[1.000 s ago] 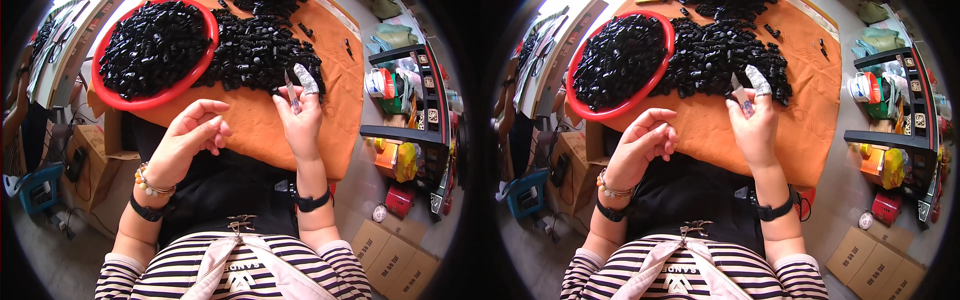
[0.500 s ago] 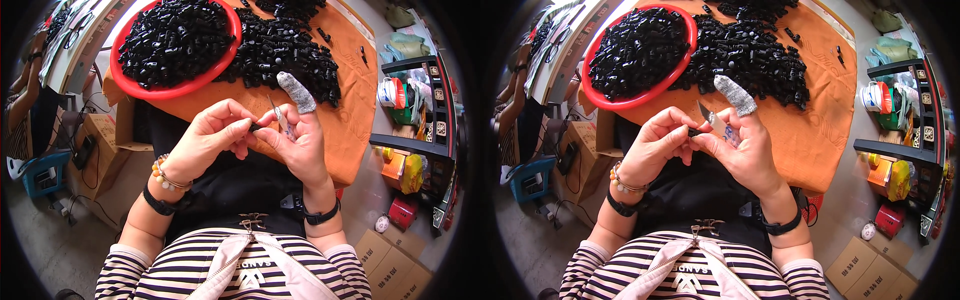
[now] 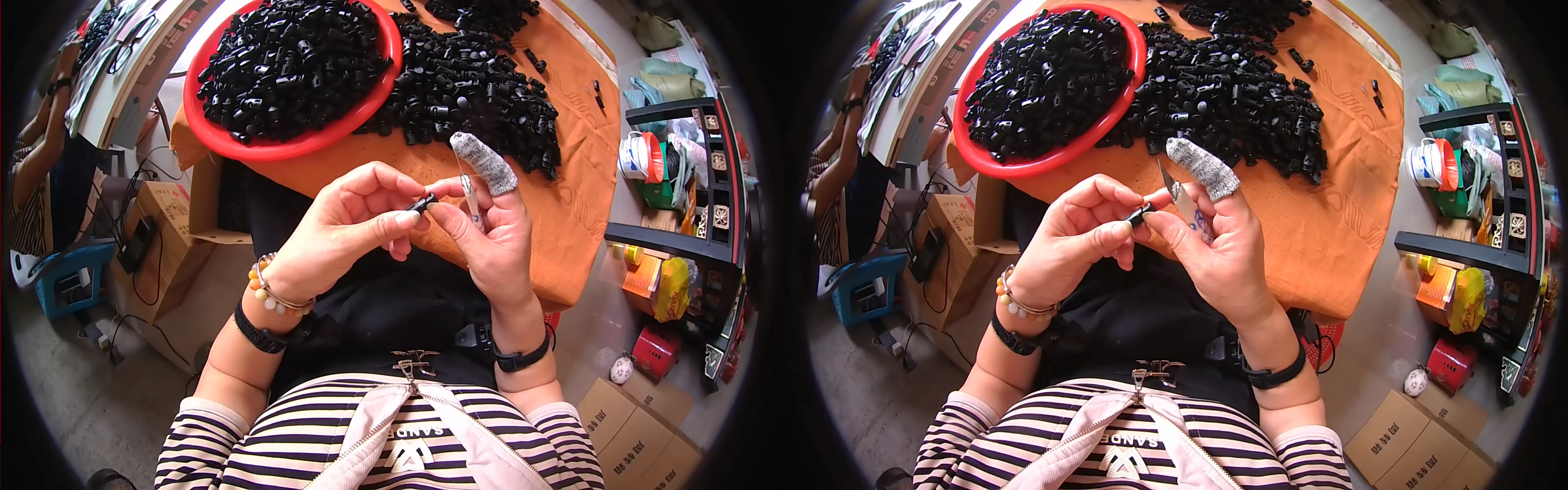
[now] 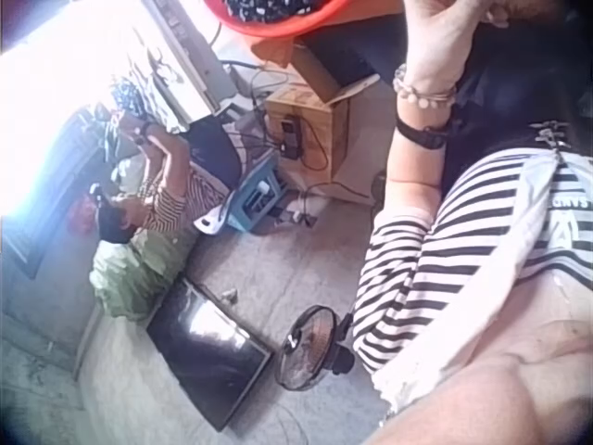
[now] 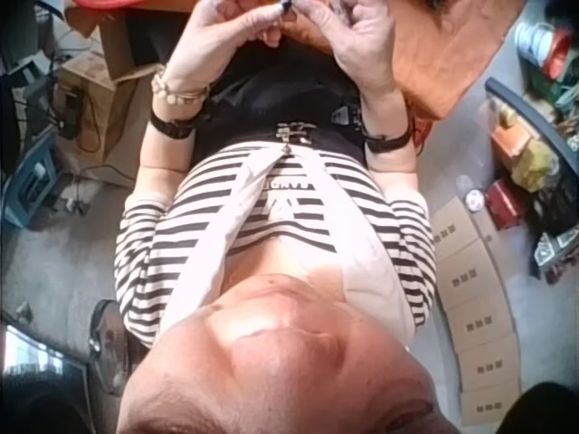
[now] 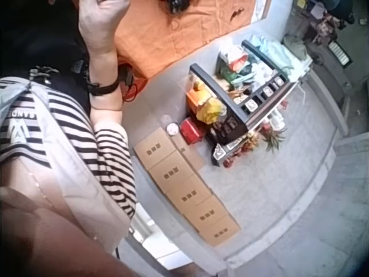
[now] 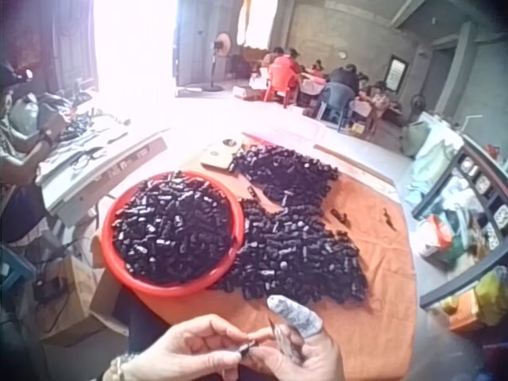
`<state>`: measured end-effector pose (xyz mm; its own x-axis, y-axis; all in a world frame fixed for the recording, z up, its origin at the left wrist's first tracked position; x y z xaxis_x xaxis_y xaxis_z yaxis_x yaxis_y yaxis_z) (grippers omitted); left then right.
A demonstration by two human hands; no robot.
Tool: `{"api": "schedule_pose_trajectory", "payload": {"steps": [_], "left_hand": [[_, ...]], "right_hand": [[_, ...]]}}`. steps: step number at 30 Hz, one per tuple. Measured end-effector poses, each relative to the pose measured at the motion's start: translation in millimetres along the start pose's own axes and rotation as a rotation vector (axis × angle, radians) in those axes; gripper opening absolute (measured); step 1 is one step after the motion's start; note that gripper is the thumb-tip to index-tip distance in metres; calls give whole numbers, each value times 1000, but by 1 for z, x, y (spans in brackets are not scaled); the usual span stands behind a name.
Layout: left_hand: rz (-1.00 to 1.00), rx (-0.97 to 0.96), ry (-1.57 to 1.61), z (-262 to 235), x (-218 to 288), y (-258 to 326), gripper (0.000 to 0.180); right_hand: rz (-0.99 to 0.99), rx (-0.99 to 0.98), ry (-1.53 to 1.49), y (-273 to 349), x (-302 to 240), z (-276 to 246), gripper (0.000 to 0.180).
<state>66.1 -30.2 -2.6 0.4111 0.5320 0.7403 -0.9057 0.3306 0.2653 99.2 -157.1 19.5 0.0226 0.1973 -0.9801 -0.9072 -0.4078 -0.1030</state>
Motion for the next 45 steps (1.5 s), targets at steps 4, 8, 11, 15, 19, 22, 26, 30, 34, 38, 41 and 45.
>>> {"api": "schedule_pose_trajectory", "payload": {"steps": [4, 8, 11, 15, 19, 22, 26, 30, 34, 38, 41, 45], "left_hand": [[-42, -64, 78, -3, -6, -1, 19], [-90, -159, 155, -1, -9, 2, 18], [-124, -182, 229, 2, -10, 3, 15], [-125, -182, 263, 2, -10, 3, 13], [-91, -90, 322, 0, -11, 3, 11], [-70, -83, 354, -4, -10, 3, 10], [-25, -18, 385, -8, -9, 3, 9], [-19, 43, 384, -9, -9, 4, 9], [-2, 57, 353, -9, -8, 4, 9], [24, 52, 331, -12, -8, 5, 9], [45, 16, 324, -11, -7, 5, 8], [45, 98, 321, -12, -7, 6, 7]], "right_hand": [[23, 10, -3, 0, 0, 3, 50], [58, 17, -100, 1, -1, 7, 52], [62, 14, -99, 0, 0, 8, 51], [63, 40, -100, -1, 2, 11, 51], [-25, 38, -2, 1, 1, 5, 42], [8, 17, 67, 5, 1, 5, 36], [29, -9, 89, 10, 4, 15, 30], [71, -8, 132, 13, 4, 17, 33], [40, -2, 144, 13, 4, 20, 35], [12, -4, 164, 13, 4, 21, 35], [-13, 5, 138, 12, 2, 21, 34], [10, -16, 167, 13, 3, 20, 32]]}}
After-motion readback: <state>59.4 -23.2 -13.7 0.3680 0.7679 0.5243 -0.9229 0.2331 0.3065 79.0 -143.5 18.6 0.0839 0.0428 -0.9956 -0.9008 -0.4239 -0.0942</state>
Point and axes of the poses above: each hand's wrist, its own y-axis away from the middle knuckle, its own z-axis out of the palm, x = y × z, the point moved 7 cm from there along -y, towards the middle knuckle, and after that the axes turned 5 degrees about -z, right-handed, at the moved point
